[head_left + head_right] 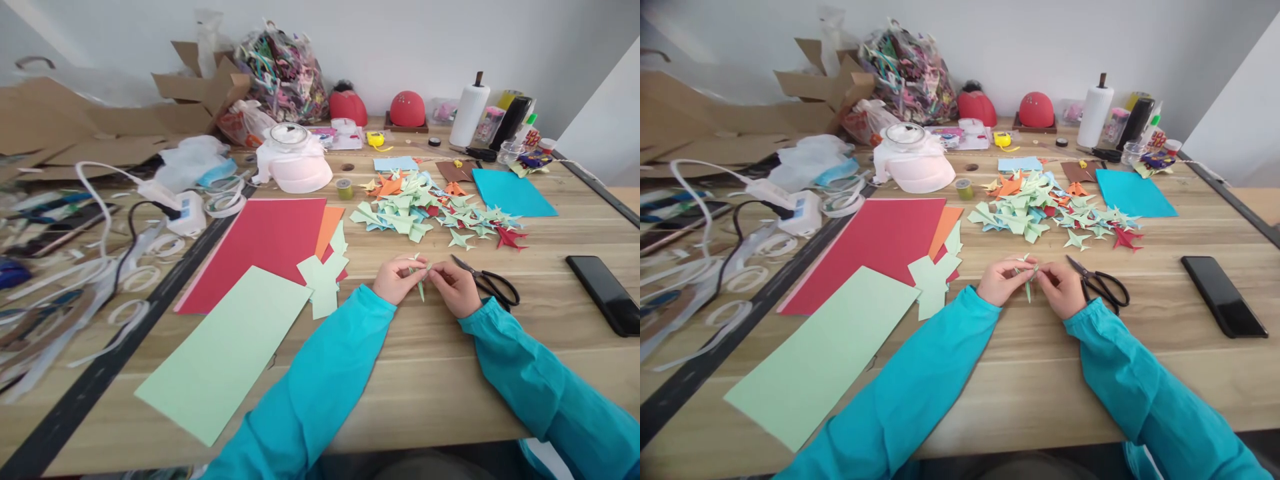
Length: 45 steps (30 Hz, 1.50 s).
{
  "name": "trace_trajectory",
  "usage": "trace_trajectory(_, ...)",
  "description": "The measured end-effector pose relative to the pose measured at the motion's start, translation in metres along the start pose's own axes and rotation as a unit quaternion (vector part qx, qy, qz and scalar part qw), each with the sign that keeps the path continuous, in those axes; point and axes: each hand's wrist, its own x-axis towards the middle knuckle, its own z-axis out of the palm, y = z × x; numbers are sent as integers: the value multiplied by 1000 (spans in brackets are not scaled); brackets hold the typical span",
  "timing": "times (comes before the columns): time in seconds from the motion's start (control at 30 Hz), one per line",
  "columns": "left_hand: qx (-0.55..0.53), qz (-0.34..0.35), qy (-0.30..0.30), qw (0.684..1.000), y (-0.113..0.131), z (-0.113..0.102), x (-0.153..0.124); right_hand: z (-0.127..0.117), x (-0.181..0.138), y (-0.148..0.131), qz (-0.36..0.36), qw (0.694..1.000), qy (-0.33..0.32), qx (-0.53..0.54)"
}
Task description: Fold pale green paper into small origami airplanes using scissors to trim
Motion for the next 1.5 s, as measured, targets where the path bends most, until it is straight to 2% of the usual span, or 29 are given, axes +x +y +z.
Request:
trace_trajectory(0.13,35,38,11,999,1,1,-1,0,0,-2,33,999,15,23)
trace_trajectory(0.27,49,45,3,998,3,2,-2,-1,0,-4,35,998,12,55)
trace_trajectory(0.47,40,6,-3,999,5,0,-2,-2,1,-1,32,998,14,53)
trace_trajectory(0.83,23,-26,-55,998,6,1,-3,-1,1,-3,4,996,21,84)
trace_trajectory(1.03,45,-44,-79,995,7,-1,-2,-1,0,-1,-13,996,-1,93)
trace_trajectory(1.3,35,-48,-106,993,6,-2,-1,-3,-1,2,-29,999,15,40)
trace_trajectory(1.5,37,-26,-130,990,9,-3,1,-6,0,-2,-103,993,10,-51)
